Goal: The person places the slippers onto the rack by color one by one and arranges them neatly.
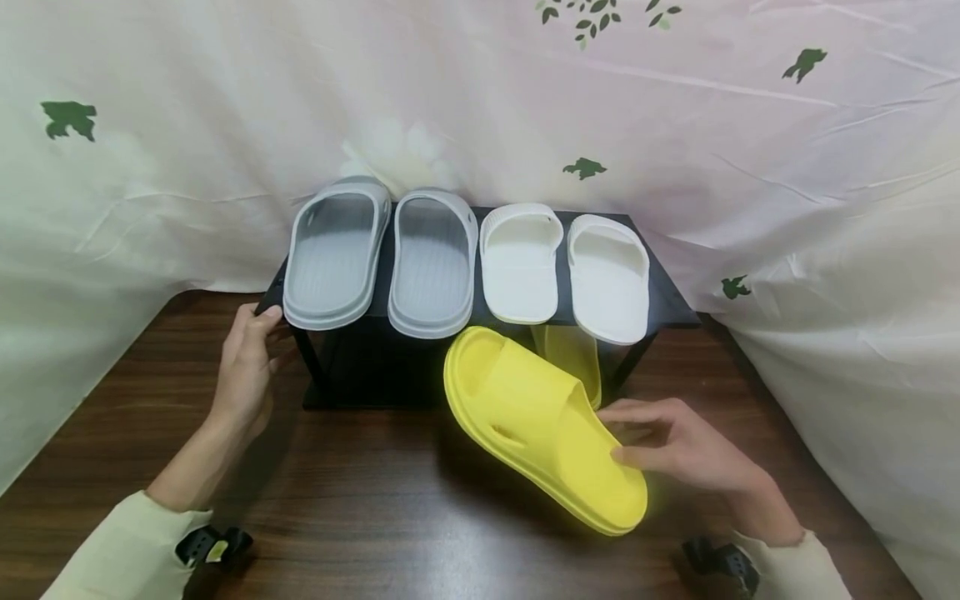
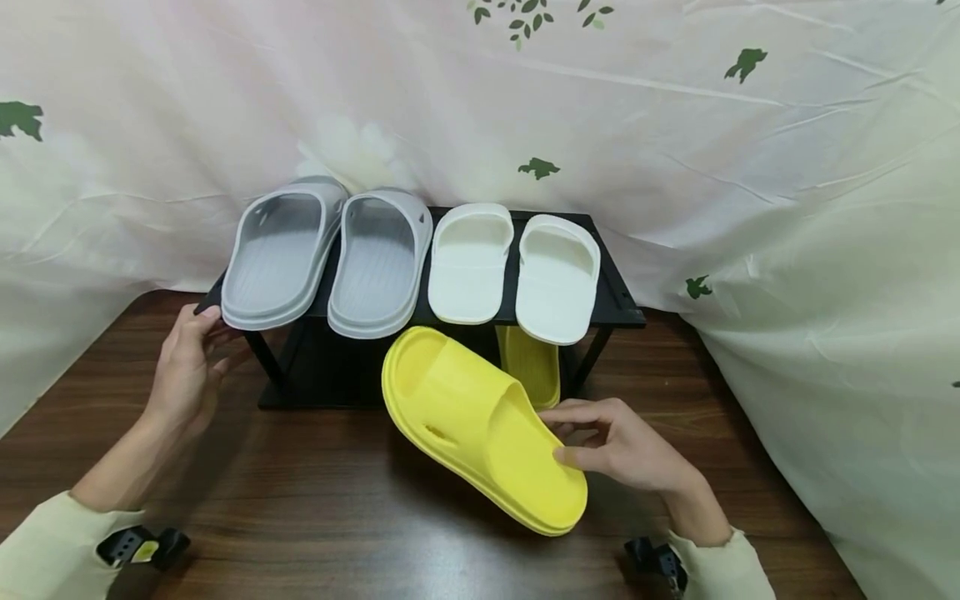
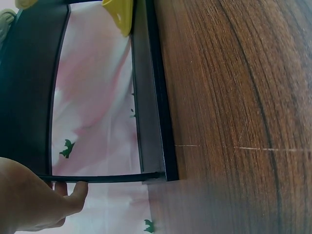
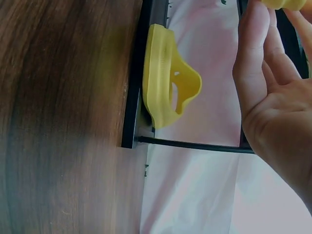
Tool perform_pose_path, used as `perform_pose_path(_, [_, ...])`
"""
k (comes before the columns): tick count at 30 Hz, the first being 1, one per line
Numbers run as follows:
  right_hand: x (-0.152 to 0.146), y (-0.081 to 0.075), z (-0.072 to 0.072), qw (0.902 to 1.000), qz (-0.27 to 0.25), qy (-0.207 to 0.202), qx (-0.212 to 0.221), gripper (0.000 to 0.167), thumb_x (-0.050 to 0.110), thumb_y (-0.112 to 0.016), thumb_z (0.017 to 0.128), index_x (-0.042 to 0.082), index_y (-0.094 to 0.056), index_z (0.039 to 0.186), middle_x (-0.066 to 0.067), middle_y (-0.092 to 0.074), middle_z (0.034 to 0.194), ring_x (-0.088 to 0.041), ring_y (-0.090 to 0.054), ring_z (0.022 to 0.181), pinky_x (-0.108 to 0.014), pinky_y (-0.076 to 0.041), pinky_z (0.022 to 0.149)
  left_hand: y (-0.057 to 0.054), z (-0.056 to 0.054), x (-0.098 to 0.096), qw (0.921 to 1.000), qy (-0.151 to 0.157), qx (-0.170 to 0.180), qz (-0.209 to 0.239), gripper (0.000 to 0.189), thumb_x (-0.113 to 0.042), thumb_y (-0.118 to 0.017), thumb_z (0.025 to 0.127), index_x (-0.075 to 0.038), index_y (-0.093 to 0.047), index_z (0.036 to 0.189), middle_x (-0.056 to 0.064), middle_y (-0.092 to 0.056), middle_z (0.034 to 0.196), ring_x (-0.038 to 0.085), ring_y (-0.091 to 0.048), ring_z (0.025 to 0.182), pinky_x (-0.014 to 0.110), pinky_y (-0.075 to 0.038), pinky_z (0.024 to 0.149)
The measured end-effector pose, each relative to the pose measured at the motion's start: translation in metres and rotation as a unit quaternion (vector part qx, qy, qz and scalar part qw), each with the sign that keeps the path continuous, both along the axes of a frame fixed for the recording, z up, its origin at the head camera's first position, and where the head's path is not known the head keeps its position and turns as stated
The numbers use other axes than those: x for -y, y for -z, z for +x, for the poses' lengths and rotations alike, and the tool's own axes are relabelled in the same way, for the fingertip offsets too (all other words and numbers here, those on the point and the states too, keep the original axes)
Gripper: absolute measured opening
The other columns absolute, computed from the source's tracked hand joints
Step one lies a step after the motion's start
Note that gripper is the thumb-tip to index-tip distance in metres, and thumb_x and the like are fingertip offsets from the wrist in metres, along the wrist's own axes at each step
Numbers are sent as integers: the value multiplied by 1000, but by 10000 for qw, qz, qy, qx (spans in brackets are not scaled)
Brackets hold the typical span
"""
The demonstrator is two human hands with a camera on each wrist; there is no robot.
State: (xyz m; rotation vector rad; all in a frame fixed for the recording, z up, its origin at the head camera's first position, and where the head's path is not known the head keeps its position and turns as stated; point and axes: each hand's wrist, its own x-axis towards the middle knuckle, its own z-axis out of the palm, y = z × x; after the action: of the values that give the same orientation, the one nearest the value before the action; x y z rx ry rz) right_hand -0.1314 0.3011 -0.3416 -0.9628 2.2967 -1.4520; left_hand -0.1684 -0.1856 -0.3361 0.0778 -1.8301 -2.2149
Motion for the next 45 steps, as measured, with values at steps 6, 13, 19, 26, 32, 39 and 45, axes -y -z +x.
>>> perform_pose_path(6, [5,3,-3,9996,118,225,105,38,0,-73,92,7,-69,129,-9,-70,121,-18,-65,106,-34,-57,80,0,0,0,10000,0,21,12,18,-29,-46,108,-11,-47,107,-4,-57,110,13,-53,107,44,-33,98])
perform_pose_path(13, [8,6,-7,9975,362,579,195,38,5,-76,90,5,-70,128,-9,-70,122,-17,-67,105,-34,-57,82,-1,0,0,10000,11,5,-65,16,-31,-46,107,-14,-48,106,-1,-53,114,14,-51,108,45,-33,98])
perform_pose_path(19, [12,8,-9,9968,262,624,436,41,5,-75,91,0,-66,131,-17,-67,126,-19,-68,105,-36,-57,83,-1,-1,0,10000,35,16,-58,18,-31,-46,107,-12,-47,108,-1,-53,115,14,-51,108,45,-32,98])
perform_pose_path(26, [19,7,-9,9949,232,828,529,42,7,-75,91,-2,-65,132,-17,-68,124,-19,-68,104,-34,-58,81,-2,1,0,10000,-11,21,-78,18,-32,-47,107,-13,-48,106,-1,-53,114,14,-52,108,45,-32,99])
perform_pose_path(32, [24,9,-11,9925,135,1008,676,44,7,-75,91,-4,-63,132,-20,-69,117,-23,-70,96,-35,-59,75,-1,3,1,9996,115,-77,-236,18,-34,-47,107,-16,-48,108,1,-51,118,15,-50,110,46,-30,99])
perform_pose_path(39, [32,10,-15,9827,83,1315,1304,55,9,-77,90,-9,-56,138,-25,-71,109,-27,-72,88,-40,-60,72,-1,3,1,9997,138,-124,-172,18,-34,-47,107,-16,-48,108,1,-52,118,15,-51,110,46,-30,99])
perform_pose_path(45, [39,12,-18,9783,-103,1368,1553,58,4,-76,89,-14,-52,138,-29,-69,111,-28,-73,88,-42,-60,71,-1,3,1,9997,115,-94,-206,18,-34,-47,107,-16,-48,108,1,-51,119,15,-51,110,46,-31,99])
